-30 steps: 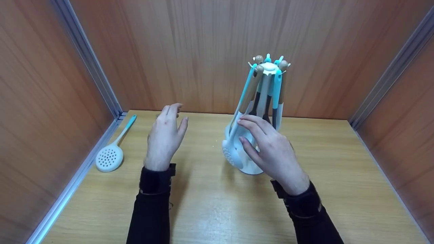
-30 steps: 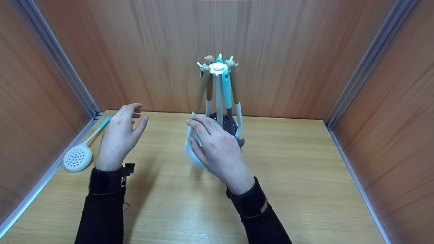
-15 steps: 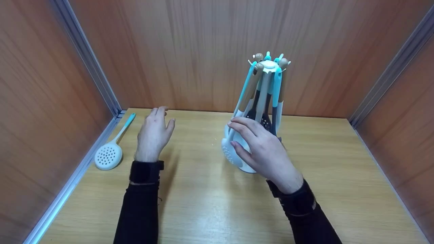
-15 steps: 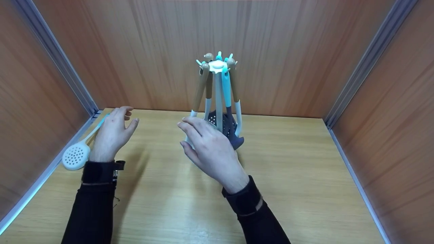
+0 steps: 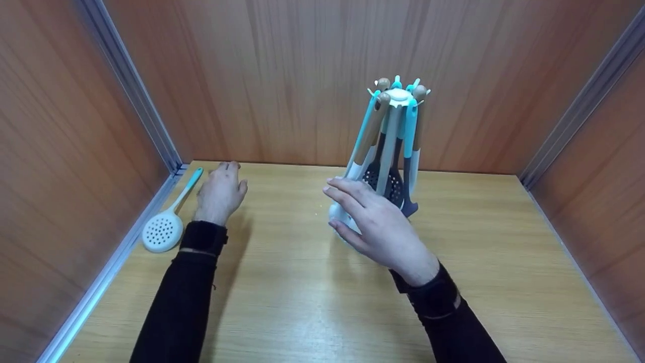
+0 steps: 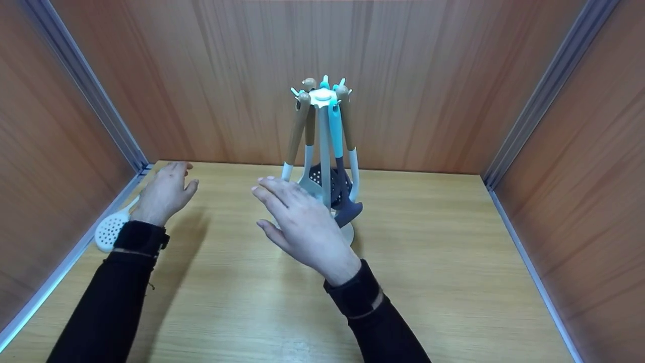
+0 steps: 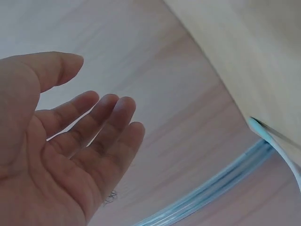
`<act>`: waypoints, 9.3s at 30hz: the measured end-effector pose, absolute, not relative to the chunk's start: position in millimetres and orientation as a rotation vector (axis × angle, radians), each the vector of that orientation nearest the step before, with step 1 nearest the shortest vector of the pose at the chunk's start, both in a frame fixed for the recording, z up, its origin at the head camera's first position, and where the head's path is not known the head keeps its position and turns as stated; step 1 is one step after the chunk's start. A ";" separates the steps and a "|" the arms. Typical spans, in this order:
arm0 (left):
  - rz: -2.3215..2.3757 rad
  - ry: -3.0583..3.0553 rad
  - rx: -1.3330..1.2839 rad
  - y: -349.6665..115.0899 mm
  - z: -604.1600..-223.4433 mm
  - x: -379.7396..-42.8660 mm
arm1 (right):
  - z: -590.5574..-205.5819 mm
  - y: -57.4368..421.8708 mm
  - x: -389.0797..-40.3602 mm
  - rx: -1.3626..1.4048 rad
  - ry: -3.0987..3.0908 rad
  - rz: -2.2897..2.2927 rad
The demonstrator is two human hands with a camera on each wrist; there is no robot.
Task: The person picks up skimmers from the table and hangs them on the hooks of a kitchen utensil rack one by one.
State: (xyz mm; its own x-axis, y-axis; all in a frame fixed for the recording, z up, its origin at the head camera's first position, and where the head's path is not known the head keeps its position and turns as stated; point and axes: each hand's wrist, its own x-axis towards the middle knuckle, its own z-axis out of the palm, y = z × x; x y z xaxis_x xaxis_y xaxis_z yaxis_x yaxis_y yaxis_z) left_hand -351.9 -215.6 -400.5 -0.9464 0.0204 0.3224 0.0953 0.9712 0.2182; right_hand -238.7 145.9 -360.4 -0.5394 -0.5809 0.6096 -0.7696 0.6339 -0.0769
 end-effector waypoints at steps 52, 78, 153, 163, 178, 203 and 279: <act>-0.122 -3.150 0.430 -340.7 -466.5 -363.0 | -393.4 103.8 -233.0 1.186 -2.466 0.343; -0.057 -3.112 0.257 -341.2 -458.5 -370.3 | -400.1 105.3 -236.5 1.187 -2.471 0.284; -0.372 -2.537 -0.183 -231.1 -422.7 -289.2 | -396.5 164.6 -218.8 1.163 -2.482 0.363; -0.374 -2.530 -0.217 -211.3 -415.7 -282.1 | -395.0 167.4 -218.3 1.134 -2.488 0.374; -0.421 -2.492 -0.266 -184.1 -408.4 -268.9 | -394.7 170.3 -218.8 1.102 -2.508 0.376; -0.366 -2.395 -0.438 -138.8 -395.4 -237.9 | -391.5 171.3 -218.5 1.062 -2.508 0.468; -0.322 -2.284 -0.798 -64.1 -392.6 -218.3 | -366.5 167.9 -221.7 0.520 -2.526 1.637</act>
State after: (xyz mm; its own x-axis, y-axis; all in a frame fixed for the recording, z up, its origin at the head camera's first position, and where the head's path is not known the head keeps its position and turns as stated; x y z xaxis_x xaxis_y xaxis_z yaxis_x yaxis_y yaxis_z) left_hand -218.3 -64.1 -392.6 -0.5754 0.4547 0.6798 0.6252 0.7804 0.0071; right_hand -221.7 167.9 -366.5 -0.9383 -0.2343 0.2543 -0.3278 0.3688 -0.8698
